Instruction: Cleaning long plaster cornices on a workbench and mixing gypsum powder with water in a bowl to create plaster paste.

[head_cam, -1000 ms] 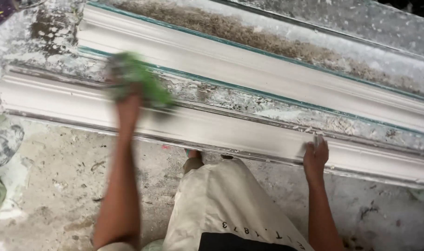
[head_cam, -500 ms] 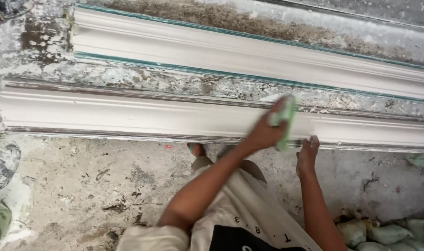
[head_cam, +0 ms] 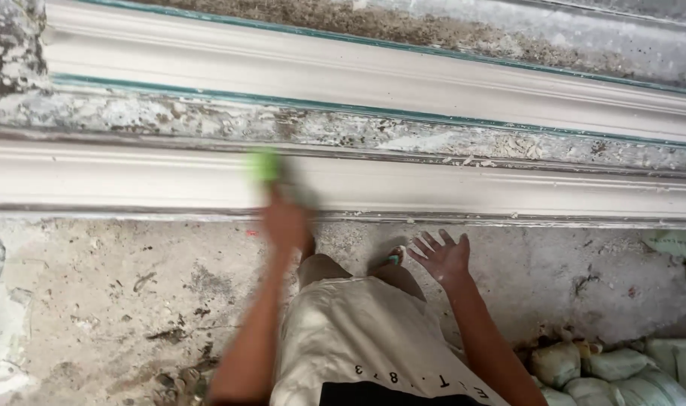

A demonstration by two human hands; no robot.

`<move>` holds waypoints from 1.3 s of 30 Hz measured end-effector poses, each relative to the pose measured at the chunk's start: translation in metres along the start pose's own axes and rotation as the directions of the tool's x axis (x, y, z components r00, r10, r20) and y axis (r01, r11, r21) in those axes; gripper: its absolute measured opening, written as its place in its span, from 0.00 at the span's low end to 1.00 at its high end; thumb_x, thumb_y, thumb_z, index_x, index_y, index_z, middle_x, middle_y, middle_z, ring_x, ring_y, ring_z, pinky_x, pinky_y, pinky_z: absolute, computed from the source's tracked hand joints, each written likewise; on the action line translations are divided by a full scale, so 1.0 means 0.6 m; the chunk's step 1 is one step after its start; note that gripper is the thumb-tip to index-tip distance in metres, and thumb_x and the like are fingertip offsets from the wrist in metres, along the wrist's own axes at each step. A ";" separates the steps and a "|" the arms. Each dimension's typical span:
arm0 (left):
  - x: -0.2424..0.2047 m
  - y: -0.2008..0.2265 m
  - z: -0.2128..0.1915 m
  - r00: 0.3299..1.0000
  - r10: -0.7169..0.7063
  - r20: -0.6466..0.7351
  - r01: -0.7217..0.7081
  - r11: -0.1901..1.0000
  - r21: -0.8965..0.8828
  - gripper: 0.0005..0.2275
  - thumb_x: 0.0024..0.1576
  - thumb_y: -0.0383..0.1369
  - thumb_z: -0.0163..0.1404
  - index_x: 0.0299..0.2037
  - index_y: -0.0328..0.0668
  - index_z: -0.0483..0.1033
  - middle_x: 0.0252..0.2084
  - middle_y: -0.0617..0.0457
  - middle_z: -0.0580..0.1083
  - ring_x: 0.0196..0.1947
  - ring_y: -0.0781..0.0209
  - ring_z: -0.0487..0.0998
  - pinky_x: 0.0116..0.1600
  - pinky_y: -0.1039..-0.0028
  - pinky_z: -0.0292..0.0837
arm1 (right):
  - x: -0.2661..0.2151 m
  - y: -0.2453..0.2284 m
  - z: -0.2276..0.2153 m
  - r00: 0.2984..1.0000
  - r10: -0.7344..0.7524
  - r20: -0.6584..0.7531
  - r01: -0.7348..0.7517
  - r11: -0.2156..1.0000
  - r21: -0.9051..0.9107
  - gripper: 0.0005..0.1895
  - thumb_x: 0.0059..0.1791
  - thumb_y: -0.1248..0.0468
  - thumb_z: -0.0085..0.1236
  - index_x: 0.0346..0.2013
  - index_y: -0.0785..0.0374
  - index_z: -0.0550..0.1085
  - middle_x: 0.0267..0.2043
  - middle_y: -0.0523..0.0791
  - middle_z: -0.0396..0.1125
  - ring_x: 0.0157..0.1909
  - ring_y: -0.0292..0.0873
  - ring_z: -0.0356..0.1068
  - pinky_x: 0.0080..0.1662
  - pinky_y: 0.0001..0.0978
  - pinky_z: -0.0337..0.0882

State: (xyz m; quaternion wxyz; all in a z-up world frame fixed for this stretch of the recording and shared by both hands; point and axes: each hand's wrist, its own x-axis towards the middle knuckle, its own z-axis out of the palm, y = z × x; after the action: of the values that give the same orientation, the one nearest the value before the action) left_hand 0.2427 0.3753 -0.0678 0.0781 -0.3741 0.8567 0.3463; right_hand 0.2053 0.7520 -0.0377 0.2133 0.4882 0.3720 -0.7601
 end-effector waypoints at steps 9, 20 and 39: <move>-0.165 0.227 0.142 0.806 0.593 -0.003 -0.489 0.662 -0.568 0.33 0.59 0.37 0.52 0.74 0.45 0.51 0.65 0.42 0.66 0.51 0.45 0.75 0.53 0.58 0.73 | 0.181 -0.110 -0.158 0.927 0.098 0.361 -0.097 0.995 -0.023 0.43 0.58 0.35 0.26 0.72 0.67 0.61 0.72 0.55 0.57 0.71 0.56 0.55 0.66 0.53 0.64; -0.212 -0.026 0.204 0.961 0.071 -0.267 -0.262 0.533 -0.804 0.25 0.65 0.42 0.46 0.71 0.44 0.59 0.50 0.39 0.72 0.43 0.48 0.73 0.43 0.58 0.73 | 0.098 -0.324 -0.245 0.941 0.290 0.173 -0.130 0.784 -0.606 0.40 0.54 0.37 0.27 0.76 0.52 0.47 0.77 0.52 0.48 0.74 0.61 0.53 0.65 0.75 0.58; -0.157 0.376 0.521 0.876 0.387 -0.288 -0.445 0.879 -0.172 0.25 0.62 0.35 0.41 0.70 0.39 0.52 0.43 0.40 0.70 0.35 0.48 0.73 0.38 0.57 0.71 | 0.172 -0.450 -0.400 0.969 0.083 0.233 0.122 0.660 -0.741 0.47 0.50 0.38 0.44 0.78 0.51 0.44 0.78 0.48 0.48 0.75 0.56 0.52 0.65 0.64 0.62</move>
State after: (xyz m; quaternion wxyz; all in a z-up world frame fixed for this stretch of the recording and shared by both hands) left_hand 0.1134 0.7428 -0.1440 -0.1495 -0.2263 0.8735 0.4042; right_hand 0.1147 1.1123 -0.0936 0.4316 0.2544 0.6280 -0.5955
